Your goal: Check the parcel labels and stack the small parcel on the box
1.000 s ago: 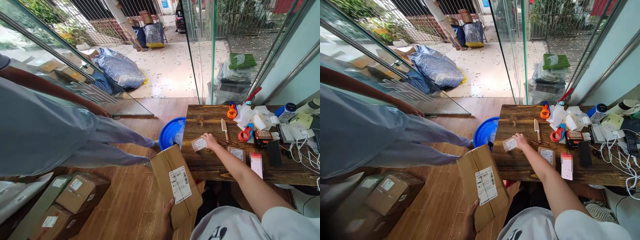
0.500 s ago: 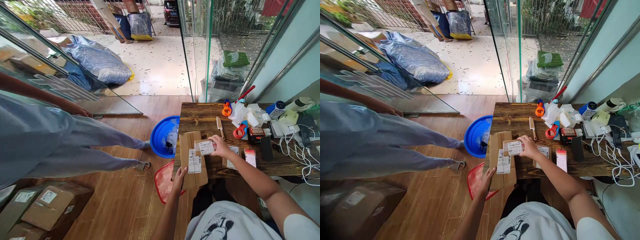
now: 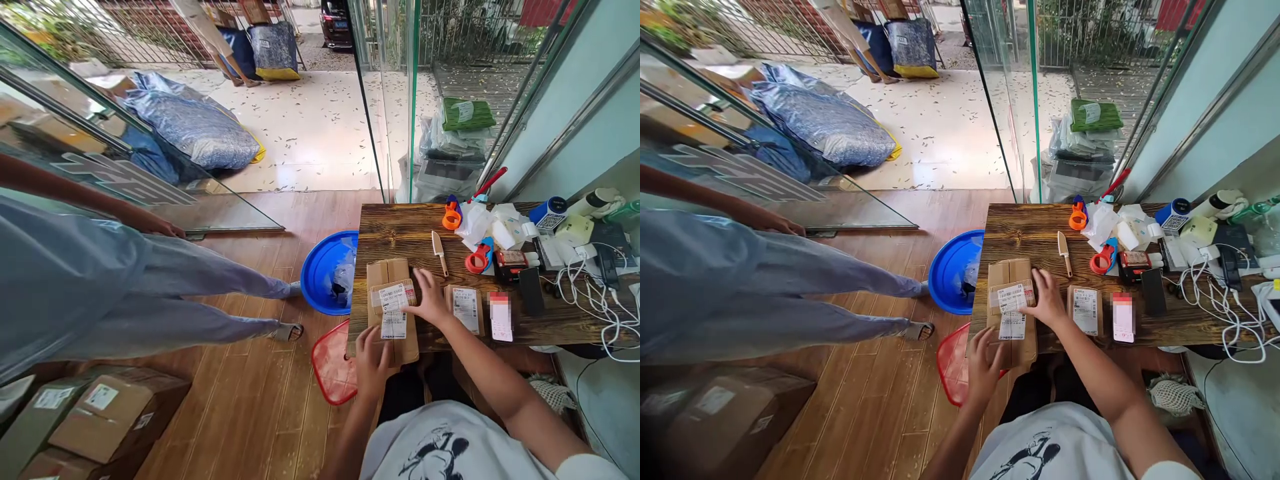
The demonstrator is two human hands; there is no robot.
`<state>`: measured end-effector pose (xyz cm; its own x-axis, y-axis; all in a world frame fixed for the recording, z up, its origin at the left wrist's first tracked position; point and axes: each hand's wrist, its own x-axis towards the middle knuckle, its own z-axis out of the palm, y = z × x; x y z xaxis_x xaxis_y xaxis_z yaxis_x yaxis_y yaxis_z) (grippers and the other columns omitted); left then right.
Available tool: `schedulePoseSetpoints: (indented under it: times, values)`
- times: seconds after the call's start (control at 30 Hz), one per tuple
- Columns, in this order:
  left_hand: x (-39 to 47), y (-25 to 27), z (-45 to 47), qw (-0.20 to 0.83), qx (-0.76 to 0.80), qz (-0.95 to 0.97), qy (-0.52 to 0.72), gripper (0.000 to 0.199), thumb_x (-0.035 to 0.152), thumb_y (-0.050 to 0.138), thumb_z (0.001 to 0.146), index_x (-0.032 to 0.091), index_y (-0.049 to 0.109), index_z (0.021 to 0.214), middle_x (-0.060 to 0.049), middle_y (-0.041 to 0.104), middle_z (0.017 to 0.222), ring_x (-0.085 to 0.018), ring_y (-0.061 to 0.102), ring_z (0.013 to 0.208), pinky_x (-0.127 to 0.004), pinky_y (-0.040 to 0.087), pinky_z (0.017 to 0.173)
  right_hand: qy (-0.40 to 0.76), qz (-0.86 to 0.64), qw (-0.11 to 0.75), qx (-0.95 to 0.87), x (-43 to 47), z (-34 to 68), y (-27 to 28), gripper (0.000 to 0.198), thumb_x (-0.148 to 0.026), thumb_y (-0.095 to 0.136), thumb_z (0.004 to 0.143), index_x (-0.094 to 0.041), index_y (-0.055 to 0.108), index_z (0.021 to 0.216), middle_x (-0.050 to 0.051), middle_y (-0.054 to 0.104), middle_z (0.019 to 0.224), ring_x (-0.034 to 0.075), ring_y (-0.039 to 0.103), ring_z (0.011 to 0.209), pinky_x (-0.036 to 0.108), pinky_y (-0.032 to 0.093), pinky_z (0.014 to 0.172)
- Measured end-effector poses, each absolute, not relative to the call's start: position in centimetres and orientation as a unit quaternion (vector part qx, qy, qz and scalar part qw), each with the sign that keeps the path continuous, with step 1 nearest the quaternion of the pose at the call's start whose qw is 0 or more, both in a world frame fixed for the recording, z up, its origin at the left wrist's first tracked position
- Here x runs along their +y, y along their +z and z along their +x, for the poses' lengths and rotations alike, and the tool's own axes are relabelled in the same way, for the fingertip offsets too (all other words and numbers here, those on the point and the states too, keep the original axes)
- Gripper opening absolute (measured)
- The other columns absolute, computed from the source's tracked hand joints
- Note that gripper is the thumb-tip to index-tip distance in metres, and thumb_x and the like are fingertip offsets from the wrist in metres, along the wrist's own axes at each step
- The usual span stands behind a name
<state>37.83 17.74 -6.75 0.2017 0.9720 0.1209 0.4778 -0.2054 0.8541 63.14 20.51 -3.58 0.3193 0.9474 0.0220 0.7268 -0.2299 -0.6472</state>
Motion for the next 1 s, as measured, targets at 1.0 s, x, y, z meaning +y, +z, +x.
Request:
schedulePoseSetpoints:
  times: [1.0]
  values:
    - [10.1, -14.7, 35.7, 0.394, 0.565, 0.625, 0.368, 0.110, 0.078, 0.063, 0.087, 0.025, 0.018, 0.173, -0.025, 0.030, 0.177, -0.046, 0.024, 0.167, -0.070, 0.030, 0.131, 0.535, -0.704, 0.402, -0.237, 7.0, 55.4, -6.7, 0.122, -0.091, 0.056, 0.080, -0.021, 0.018, 0.172, 0.020, 0.027, 0.180, 0.037, 0.027, 0.167, 0.058, 0.025, 0.135]
